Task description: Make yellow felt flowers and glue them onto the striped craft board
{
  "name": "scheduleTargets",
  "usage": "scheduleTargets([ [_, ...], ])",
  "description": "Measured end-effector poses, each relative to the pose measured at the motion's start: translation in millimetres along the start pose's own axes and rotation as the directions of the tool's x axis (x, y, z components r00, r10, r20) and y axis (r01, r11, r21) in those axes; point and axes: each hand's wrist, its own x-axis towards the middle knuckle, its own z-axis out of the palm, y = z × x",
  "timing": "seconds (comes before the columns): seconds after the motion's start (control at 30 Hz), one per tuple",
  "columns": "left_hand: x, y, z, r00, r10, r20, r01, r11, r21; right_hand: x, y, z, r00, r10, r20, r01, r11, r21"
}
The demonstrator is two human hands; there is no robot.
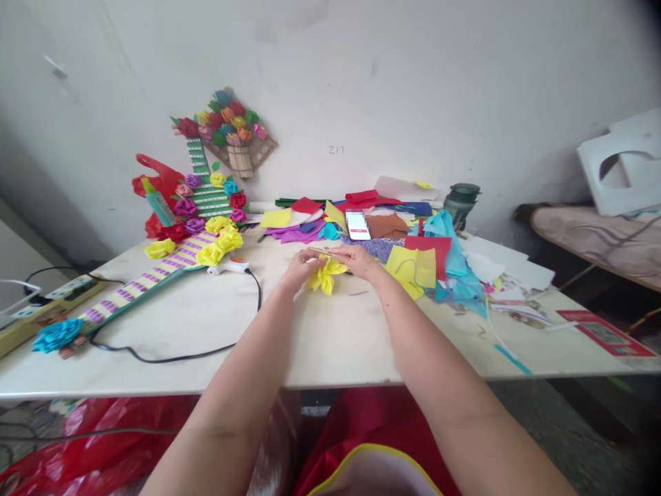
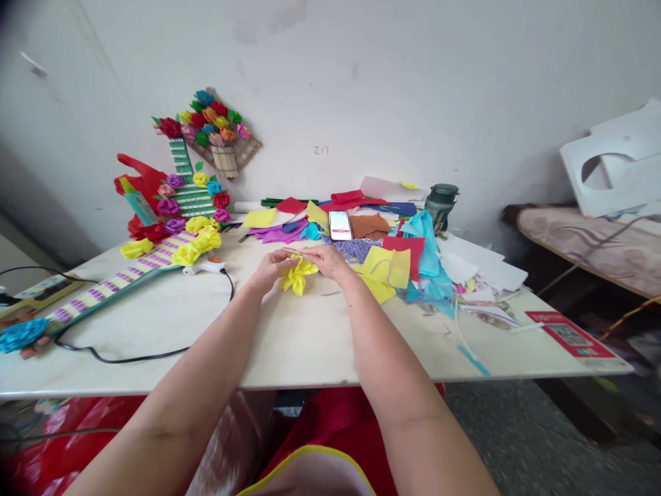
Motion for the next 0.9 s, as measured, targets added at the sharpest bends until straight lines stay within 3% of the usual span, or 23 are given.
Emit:
scheduleTargets([
  [0.3, -0.3, 0.0, 1.3, 1.000, -0.023, 0.005, 0.024, 0.982, -0.186, 1.1, -1.4, -1.5, 0.995, -0.097, 0.032, 0.101, 0.973, -0.207],
  [0.9, -1.0, 3.3, 1.2, 0.996, -0.089, -0.005, 0.085, 0.969, -0.230, 0.1, -9.6, -0.7, 0.998, -0.036, 0.060, 0.055, 0.932, -0.357],
])
